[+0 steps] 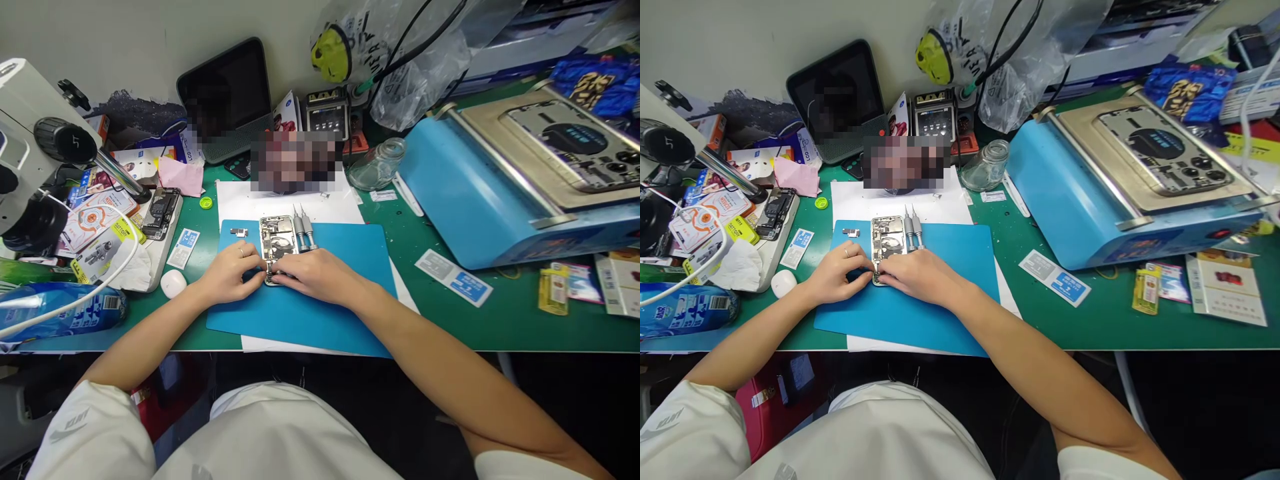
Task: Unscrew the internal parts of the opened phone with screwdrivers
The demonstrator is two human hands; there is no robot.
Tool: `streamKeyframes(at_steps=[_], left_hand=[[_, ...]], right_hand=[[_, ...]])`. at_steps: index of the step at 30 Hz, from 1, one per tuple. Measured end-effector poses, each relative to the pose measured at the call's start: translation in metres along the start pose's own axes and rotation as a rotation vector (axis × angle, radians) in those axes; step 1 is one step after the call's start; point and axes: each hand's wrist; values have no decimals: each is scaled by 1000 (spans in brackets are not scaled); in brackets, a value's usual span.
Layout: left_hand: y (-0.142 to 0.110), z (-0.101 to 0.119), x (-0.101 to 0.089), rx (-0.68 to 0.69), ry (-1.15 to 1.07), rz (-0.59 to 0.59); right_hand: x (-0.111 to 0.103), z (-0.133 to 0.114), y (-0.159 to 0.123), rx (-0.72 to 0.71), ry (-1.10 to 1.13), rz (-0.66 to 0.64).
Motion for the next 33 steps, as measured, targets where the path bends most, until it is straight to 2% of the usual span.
streamKeyframes(at_steps=[13, 23, 33], left_hand=[[1, 0, -1, -29, 15, -33], [1, 0, 0, -13, 16, -27], [0, -2, 1, 7, 50, -50]], right_hand=[[1, -1, 0, -14, -47, 27], [-9, 8, -6, -42, 42, -38], [-8, 11, -6, -32, 66, -59]])
Point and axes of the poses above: each hand's wrist, its own y-axis towards the middle knuckle, its own x-axis out of the palm, z = x × y, and after that the axes turned 5 degrees about -z, right-handed
